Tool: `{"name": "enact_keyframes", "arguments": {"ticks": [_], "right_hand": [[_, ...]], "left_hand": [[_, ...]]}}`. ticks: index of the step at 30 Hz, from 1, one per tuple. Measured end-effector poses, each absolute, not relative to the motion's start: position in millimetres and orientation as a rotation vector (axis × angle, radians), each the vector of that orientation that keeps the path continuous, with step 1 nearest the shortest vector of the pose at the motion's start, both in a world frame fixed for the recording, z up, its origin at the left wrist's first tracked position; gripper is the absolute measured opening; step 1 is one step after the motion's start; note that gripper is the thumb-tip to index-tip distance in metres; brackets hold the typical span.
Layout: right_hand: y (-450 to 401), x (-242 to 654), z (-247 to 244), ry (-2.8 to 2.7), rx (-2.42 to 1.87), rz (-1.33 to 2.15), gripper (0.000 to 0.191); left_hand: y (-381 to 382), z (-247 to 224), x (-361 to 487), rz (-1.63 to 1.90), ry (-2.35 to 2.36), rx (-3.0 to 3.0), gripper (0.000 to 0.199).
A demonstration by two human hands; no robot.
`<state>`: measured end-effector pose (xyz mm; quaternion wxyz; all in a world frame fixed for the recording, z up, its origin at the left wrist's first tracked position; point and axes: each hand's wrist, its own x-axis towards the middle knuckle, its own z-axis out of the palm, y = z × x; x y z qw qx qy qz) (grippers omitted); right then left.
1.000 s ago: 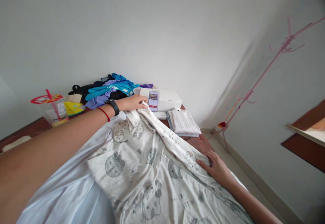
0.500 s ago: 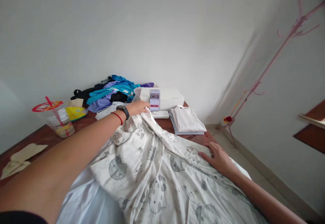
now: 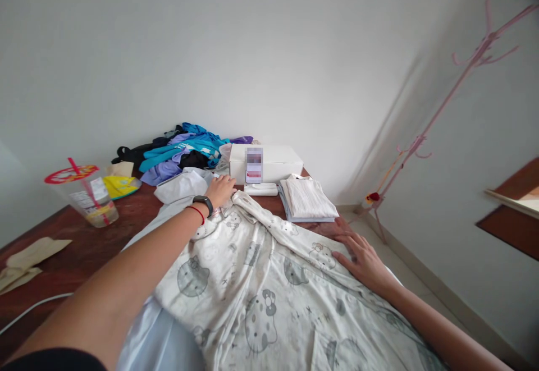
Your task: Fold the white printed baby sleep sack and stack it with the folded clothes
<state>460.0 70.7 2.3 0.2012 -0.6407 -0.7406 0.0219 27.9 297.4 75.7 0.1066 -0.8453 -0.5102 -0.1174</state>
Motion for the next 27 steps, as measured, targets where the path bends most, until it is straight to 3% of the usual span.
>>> {"name": "enact_keyframes", "arguments": {"ticks": [5,8,10,12,15,18,25,27], "right_hand": [[77.4,462.5,2.8,-2.067,-1.784,0.053,0.043],[79.2,464.0,4.3,-2.083,-1.765,0.050,0.044],[75.7,462.0,8.2,-2.084,-1.764,0.026,0.046],[65.5,452.7,16.0,-2.070,-1.754,-0.021,0.047],[34.0,417.8,35.1,-2.084,-1.659,-0.009,0.038],[-11.5,360.8,55.3,-2.179,-1.515,0.199,0.027],[-84.3,248.6,36.0,-2.349,-1.268,0.538,0.007],[-89.6,236.0,17.3,-2.387,-1.286,0.478,0.019]], "left_hand": [[236.1,113.0,-16.4,-0.440,-1.429,-2.579,0.032],[166.4,122.9,-54.0,-0.432,-1.247,-2.948,0.028],[117.7,119.3,-77.7,-0.266,-1.194,-3.095,0.026],[75.8,109.6,-94.0,-0.197,-1.176,-3.111,0.041],[32.2,90.4,-94.9,-0.177,-1.118,-3.049,0.062],[6.9,72.9,-68.5,-0.228,-0.957,-3.056,0.065],[-13.2,47.2,-17.0,-0.277,-0.682,-3.043,0.036],[-11.8,45.6,-16.7,-0.325,-0.644,-3.058,0.031]]}}
